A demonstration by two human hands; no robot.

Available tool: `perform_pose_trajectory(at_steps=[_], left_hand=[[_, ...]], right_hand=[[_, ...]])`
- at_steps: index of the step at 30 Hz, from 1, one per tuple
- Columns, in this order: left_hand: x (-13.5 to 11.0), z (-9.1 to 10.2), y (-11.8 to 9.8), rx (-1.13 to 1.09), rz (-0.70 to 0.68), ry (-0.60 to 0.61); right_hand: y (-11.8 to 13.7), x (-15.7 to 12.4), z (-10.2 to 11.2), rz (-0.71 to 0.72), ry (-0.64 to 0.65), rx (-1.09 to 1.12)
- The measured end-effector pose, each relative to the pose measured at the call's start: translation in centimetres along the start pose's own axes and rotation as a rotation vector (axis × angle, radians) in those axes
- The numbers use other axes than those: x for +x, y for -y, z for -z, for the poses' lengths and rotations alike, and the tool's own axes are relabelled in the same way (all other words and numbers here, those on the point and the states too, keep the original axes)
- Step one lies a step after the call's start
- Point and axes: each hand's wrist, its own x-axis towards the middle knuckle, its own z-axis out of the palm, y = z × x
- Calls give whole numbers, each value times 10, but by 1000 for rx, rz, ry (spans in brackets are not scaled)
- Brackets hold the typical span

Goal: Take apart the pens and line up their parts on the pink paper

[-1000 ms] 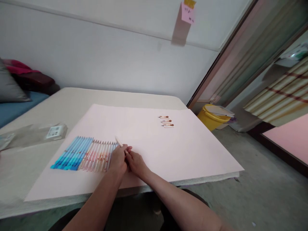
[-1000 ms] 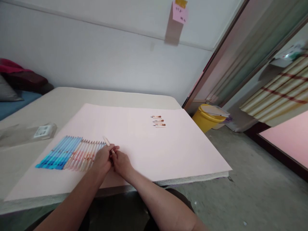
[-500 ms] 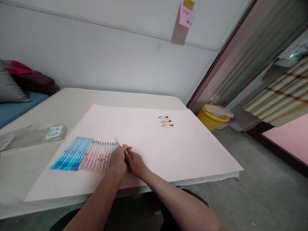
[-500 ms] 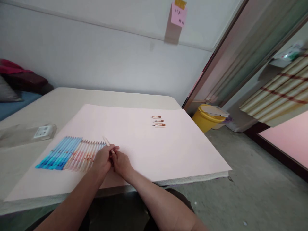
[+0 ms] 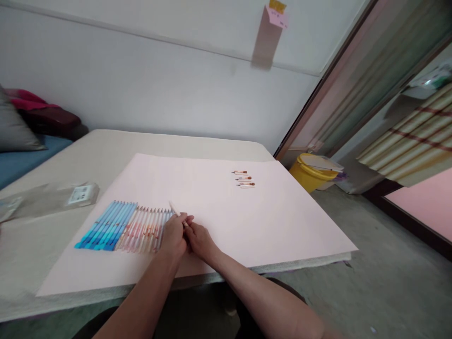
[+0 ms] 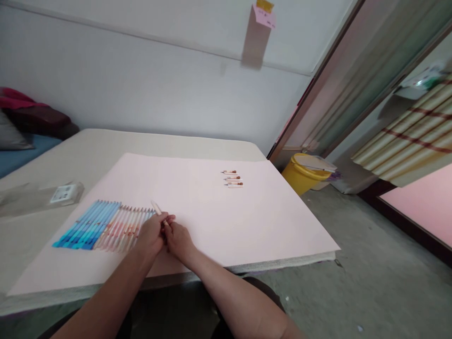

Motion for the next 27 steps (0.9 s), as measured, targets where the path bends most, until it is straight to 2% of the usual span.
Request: perform_pose_trajectory(at_steps=[6, 20, 27], left_hand=[[1, 1, 0, 7, -3, 1], [-4, -2, -3, 21, 0, -18], [3, 2, 2, 7, -1, -6]], right_hand=[[1, 0, 0, -29, 28, 17], [-1, 1, 0, 8, 25, -4], [-3, 1, -2, -19, 6, -27]])
